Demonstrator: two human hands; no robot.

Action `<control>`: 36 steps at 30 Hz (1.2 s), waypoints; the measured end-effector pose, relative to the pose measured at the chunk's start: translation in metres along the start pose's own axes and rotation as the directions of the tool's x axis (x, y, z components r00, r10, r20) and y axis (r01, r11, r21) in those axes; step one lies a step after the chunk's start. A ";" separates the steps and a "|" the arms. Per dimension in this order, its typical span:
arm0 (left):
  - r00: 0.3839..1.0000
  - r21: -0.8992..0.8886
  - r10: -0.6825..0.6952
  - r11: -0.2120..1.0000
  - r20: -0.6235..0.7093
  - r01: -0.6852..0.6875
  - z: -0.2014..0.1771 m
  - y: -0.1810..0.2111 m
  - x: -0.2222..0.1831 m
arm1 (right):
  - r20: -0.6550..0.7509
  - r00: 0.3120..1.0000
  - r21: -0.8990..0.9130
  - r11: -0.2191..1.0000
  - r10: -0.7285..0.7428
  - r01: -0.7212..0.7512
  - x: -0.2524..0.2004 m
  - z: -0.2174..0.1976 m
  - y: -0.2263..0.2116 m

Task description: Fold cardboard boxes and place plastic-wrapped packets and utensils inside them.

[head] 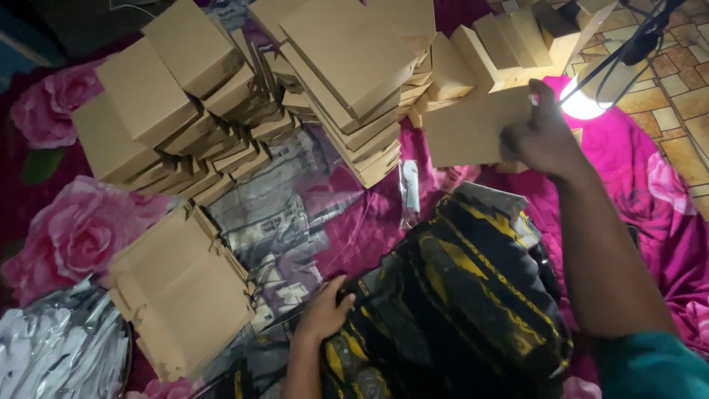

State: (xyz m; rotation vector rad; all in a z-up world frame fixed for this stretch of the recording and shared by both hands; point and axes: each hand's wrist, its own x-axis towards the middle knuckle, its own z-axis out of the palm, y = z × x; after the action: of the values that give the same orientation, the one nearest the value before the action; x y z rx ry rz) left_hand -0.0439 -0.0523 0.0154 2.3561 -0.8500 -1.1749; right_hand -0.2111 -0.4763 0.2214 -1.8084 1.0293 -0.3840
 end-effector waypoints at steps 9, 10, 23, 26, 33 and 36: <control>0.979 0.181 -0.169 0.973 0.117 0.146 -0.024 0.021 -0.010 | 0.078 0.942 -0.178 0.935 0.326 -0.308 0.090 0.063 0.028; 0.978 0.177 -0.172 0.973 0.119 0.150 -0.026 0.019 -0.008 | 0.082 0.941 -0.182 0.934 0.327 -0.309 0.098 0.066 0.038; 1.000 0.239 -0.006 0.971 -0.012 0.009 0.001 -0.024 0.016 | -0.082 0.972 -0.669 0.711 0.219 -0.217 0.155 0.103 0.100; 0.999 0.232 0.000 0.973 -0.037 0.008 0.004 -0.026 0.017 | -0.040 0.940 -0.760 0.601 0.338 -0.248 0.114 0.107 0.027; 0.996 0.248 0.082 0.966 -0.033 -0.071 -0.001 -0.016 0.015 | 0.707 0.444 -0.656 0.745 0.551 0.120 0.063 0.147 0.013; 0.996 0.200 -0.028 0.980 0.085 0.011 -0.020 0.005 0.004 | 0.825 0.205 -0.540 0.841 0.527 0.015 0.180 0.238 0.283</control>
State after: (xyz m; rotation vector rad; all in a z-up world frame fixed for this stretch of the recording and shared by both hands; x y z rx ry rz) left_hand -0.0273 -0.0573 0.0272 2.4919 -1.0199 -1.2613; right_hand -0.0844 -0.5208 -0.1675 -1.6713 0.4408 1.2505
